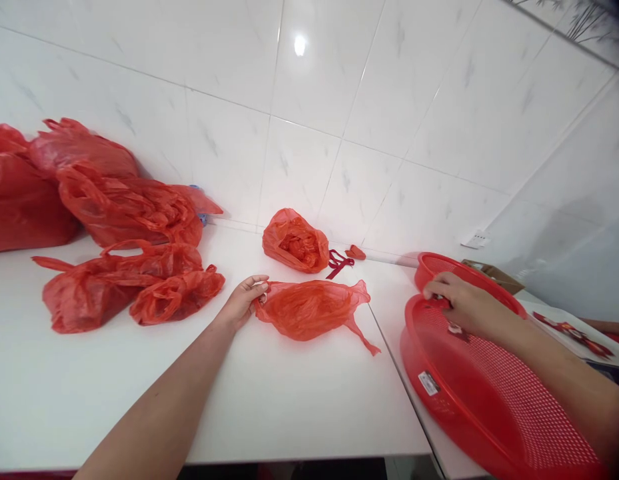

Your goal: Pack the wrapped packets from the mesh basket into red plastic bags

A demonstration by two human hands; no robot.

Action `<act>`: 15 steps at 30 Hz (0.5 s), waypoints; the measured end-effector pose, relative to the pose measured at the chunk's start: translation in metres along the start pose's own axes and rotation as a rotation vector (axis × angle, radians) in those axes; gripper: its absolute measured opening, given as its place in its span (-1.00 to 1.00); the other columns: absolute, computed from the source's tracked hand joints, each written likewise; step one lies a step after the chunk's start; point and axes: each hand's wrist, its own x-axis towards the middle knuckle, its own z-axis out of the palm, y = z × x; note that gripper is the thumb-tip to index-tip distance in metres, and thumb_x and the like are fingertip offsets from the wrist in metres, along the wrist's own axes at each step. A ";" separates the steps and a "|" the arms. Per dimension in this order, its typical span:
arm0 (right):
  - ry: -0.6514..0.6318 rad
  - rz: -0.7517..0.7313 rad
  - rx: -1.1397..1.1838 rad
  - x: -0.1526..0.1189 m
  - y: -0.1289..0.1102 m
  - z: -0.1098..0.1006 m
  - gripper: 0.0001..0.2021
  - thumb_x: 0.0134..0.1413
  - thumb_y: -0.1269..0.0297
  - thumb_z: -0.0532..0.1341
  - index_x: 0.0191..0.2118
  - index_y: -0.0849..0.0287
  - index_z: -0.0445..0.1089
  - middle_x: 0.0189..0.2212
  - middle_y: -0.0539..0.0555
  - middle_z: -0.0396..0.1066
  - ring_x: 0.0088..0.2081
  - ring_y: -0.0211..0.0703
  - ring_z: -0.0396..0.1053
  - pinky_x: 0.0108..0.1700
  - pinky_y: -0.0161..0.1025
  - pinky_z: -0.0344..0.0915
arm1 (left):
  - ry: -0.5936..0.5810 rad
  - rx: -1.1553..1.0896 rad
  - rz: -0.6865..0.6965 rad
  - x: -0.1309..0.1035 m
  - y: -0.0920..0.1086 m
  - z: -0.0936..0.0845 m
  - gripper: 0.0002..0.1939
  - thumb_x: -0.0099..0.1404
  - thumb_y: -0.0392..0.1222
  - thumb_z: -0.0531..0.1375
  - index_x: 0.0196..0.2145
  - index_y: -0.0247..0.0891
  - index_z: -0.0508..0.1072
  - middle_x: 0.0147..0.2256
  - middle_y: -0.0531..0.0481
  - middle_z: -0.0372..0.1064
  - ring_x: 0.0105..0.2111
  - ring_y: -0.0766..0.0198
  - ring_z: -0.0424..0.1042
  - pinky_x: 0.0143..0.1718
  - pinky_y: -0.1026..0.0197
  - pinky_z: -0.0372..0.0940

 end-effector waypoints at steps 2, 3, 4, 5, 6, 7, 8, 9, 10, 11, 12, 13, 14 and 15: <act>0.034 -0.114 0.034 0.013 -0.037 0.000 -0.74 -0.24 0.55 0.01 -0.41 0.08 0.30 -0.22 0.04 0.27 -0.56 -0.35 0.25 -0.62 -0.37 0.10 | -0.016 -0.009 -0.001 -0.001 0.001 0.001 -0.56 -0.03 -0.22 0.37 -0.17 -0.29 0.38 -0.56 0.14 0.35 -0.59 0.47 0.30 -0.50 0.40 0.22; 0.012 -0.167 0.092 0.020 -0.056 0.004 -0.73 -0.27 0.55 0.02 -0.41 0.08 0.32 -0.20 0.03 0.28 -0.48 -0.31 0.29 -0.57 -0.38 0.14 | -0.026 -0.013 0.001 -0.002 0.001 0.001 -0.55 -0.03 -0.23 0.37 -0.16 -0.29 0.37 -0.57 0.14 0.34 -0.60 0.47 0.30 -0.50 0.40 0.22; 0.020 -0.213 0.170 0.027 -0.074 0.012 -0.72 -0.26 0.54 0.02 -0.40 0.08 0.33 -0.21 0.02 0.28 -0.43 -0.29 0.30 -0.52 -0.37 0.17 | -0.036 -0.016 0.004 -0.002 0.001 0.002 -0.55 -0.03 -0.24 0.37 -0.16 -0.29 0.37 -0.58 0.15 0.34 -0.61 0.47 0.30 -0.51 0.40 0.21; -0.005 -0.272 0.253 0.034 -0.092 0.022 -0.73 -0.28 0.53 0.04 -0.41 0.09 0.35 -0.24 0.01 0.29 -0.38 -0.27 0.32 -0.46 -0.36 0.21 | -0.047 -0.019 0.007 -0.002 0.001 0.003 -0.55 -0.03 -0.26 0.36 -0.16 -0.29 0.37 -0.59 0.16 0.33 -0.62 0.48 0.29 -0.53 0.41 0.20; -0.032 -0.313 0.355 0.041 -0.107 0.035 -0.73 -0.27 0.52 0.05 -0.39 0.10 0.36 -0.25 0.00 0.31 -0.33 -0.24 0.32 -0.39 -0.35 0.23 | -0.057 -0.021 0.009 -0.003 0.001 0.004 -0.54 -0.04 -0.28 0.36 -0.16 -0.29 0.36 -0.59 0.16 0.33 -0.63 0.48 0.28 -0.54 0.41 0.20; -0.077 -0.330 0.470 0.048 -0.121 0.049 -0.73 -0.29 0.52 0.08 -0.38 0.10 0.35 -0.29 -0.01 0.32 -0.30 -0.23 0.32 -0.35 -0.34 0.24 | -0.067 -0.024 0.010 -0.003 0.002 0.005 -0.54 -0.04 -0.29 0.36 -0.15 -0.29 0.36 -0.59 0.16 0.33 -0.64 0.48 0.27 -0.55 0.41 0.19; -0.130 -0.313 0.594 0.055 -0.133 0.064 -0.75 -0.32 0.51 0.11 -0.39 0.12 0.34 -0.35 -0.04 0.34 -0.34 -0.24 0.32 -0.37 -0.35 0.22 | -0.076 -0.027 0.010 -0.004 0.002 0.005 -0.53 -0.05 -0.31 0.36 -0.15 -0.29 0.36 -0.58 0.16 0.34 -0.64 0.49 0.27 -0.55 0.41 0.19; -0.202 -0.253 0.723 0.061 -0.143 0.081 -0.74 -0.32 0.49 0.13 -0.37 0.12 0.33 -0.43 -0.07 0.33 -0.41 -0.27 0.30 -0.42 -0.36 0.20 | -0.085 -0.031 0.009 -0.004 0.002 0.006 -0.53 -0.05 -0.32 0.36 -0.15 -0.29 0.36 -0.57 0.16 0.34 -0.64 0.49 0.27 -0.55 0.41 0.19; -0.256 -0.182 0.851 0.067 -0.151 0.096 -0.74 -0.34 0.48 0.15 -0.36 0.12 0.31 -0.50 -0.10 0.31 -0.48 -0.29 0.27 -0.46 -0.37 0.19 | -0.093 -0.035 0.008 -0.005 0.002 0.007 -0.53 -0.05 -0.33 0.36 -0.15 -0.29 0.36 -0.55 0.15 0.35 -0.64 0.49 0.28 -0.55 0.41 0.20; -0.288 -0.115 0.957 0.072 -0.157 0.111 -0.73 -0.36 0.48 0.17 -0.37 0.12 0.30 -0.54 -0.13 0.29 -0.52 -0.32 0.25 -0.48 -0.37 0.18 | -0.101 -0.041 0.007 -0.005 0.002 0.007 -0.53 -0.05 -0.33 0.36 -0.15 -0.29 0.36 -0.54 0.14 0.36 -0.63 0.48 0.29 -0.54 0.41 0.20; -0.307 -0.041 1.038 0.077 -0.162 0.125 -0.71 -0.39 0.48 0.19 -0.37 0.13 0.30 -0.57 -0.14 0.28 -0.53 -0.32 0.25 -0.48 -0.37 0.18 | -0.110 -0.047 0.006 -0.005 0.002 0.007 -0.54 -0.04 -0.34 0.35 -0.15 -0.29 0.36 -0.53 0.13 0.37 -0.62 0.48 0.30 -0.53 0.40 0.21; -0.305 0.033 1.103 0.082 -0.165 0.137 -0.69 -0.42 0.49 0.20 -0.37 0.13 0.31 -0.58 -0.14 0.29 -0.54 -0.31 0.26 -0.48 -0.36 0.20 | -0.117 -0.054 0.006 -0.005 0.002 0.007 -0.54 -0.04 -0.34 0.35 -0.15 -0.28 0.35 -0.52 0.12 0.37 -0.61 0.47 0.31 -0.52 0.40 0.22; -0.291 0.098 1.146 0.088 -0.166 0.147 -0.68 -0.45 0.50 0.21 -0.38 0.14 0.32 -0.58 -0.12 0.31 -0.52 -0.28 0.29 -0.47 -0.35 0.23 | -0.123 -0.060 0.006 -0.005 0.003 0.007 -0.55 -0.02 -0.33 0.35 -0.14 -0.28 0.35 -0.51 0.11 0.38 -0.60 0.47 0.32 -0.50 0.39 0.24; -0.270 0.153 1.173 0.093 -0.165 0.155 -0.68 -0.46 0.50 0.22 -0.39 0.14 0.33 -0.57 -0.10 0.34 -0.51 -0.25 0.32 -0.46 -0.33 0.26 | -0.130 -0.069 0.008 -0.005 0.003 0.007 -0.55 -0.01 -0.33 0.34 -0.14 -0.27 0.35 -0.50 0.10 0.39 -0.58 0.46 0.34 -0.47 0.38 0.25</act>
